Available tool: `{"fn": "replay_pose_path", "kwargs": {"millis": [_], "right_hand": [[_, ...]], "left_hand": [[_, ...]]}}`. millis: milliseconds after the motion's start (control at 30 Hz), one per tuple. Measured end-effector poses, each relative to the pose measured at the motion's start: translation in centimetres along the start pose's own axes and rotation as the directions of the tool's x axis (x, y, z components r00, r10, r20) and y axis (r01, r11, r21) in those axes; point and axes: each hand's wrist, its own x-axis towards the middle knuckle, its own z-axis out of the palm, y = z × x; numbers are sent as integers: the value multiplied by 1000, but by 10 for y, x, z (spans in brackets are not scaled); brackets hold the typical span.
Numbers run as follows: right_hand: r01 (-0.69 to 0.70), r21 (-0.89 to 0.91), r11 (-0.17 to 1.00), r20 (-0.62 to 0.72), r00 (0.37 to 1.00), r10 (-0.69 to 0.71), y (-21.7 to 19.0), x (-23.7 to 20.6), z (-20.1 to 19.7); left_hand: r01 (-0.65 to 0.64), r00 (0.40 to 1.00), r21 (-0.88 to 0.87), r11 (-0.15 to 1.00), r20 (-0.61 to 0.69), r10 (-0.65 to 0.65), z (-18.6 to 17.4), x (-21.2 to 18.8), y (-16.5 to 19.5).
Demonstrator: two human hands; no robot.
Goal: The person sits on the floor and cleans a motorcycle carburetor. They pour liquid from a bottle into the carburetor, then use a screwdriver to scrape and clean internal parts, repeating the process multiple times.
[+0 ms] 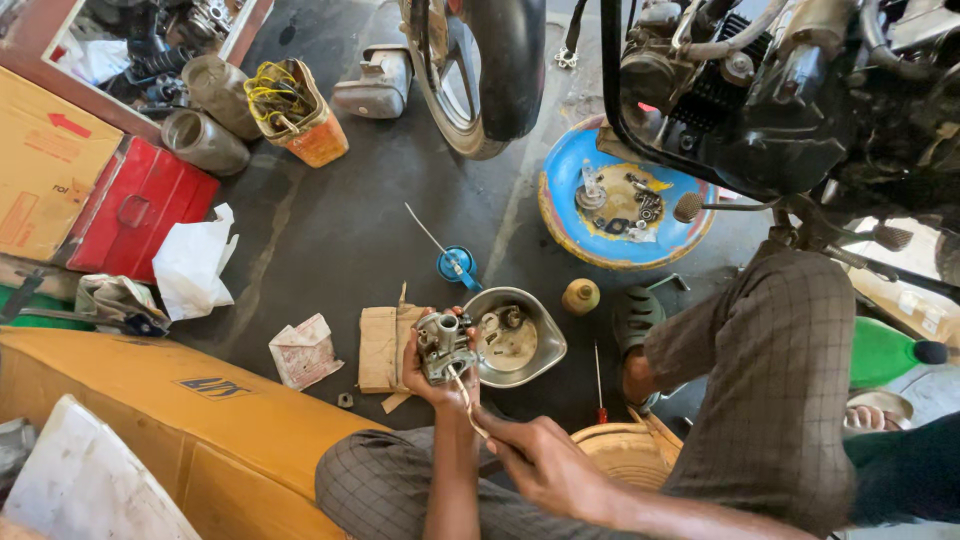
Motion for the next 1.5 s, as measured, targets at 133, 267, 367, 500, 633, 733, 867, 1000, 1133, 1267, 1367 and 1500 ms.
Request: {"fn": "replay_pose_path", "kwargs": {"millis": [133, 267, 367, 500, 633, 733, 867, 1000, 1133, 1267, 1367, 1500], "right_hand": [[-81, -116, 990, 32, 996, 85, 1, -6, -1], [115, -292, 949, 19, 993, -115, 7, -24, -19], [17, -461, 887, -11, 1000, -25, 11, -35, -37], [24, -618, 786, 106, 993, 53, 10, -32, -33], [99, -680, 727, 124, 992, -18, 17, -3, -3], [111, -764, 636, 165, 986, 26, 27, 1, 12], [130, -927, 352, 103, 990, -93, 46, 2, 23], [187, -957, 223, 197, 980, 23, 58, -2, 31], [141, -977, 162, 138, 990, -29, 69, 2, 32], [121, -965, 233, 122, 992, -7, 78, -1, 35], [174, -965, 194, 172, 985, -27, 79, -6, 35], [169, -924, 343, 181, 984, 1, 73, -6, 29]], "left_hand": [[51, 997, -25, 998, 62, -50, 1, 3, 6], [23, 1000, -140, 990, -17, -26, 5, 10, 20], [45, 999, -178, 983, 7, -44, 8, 9, 29], [69, 997, -170, 983, -19, -74, 20, 4, 24], [-5, 966, 157, 988, -256, 46, 35, -2, 16], [-146, 978, 424, 894, -71, 194, 38, -3, 18], [-227, 917, 683, 694, -89, 388, 32, 4, 17], [-148, 901, 840, 522, -103, 421, 25, 10, 13], [-119, 917, 858, 499, -97, 386, 21, 11, 11], [-156, 919, 857, 491, -56, 391, 19, 17, 14], [-121, 906, 863, 491, -106, 409, 16, 16, 11], [-121, 912, 837, 533, -118, 393, 15, 14, 11]]}}
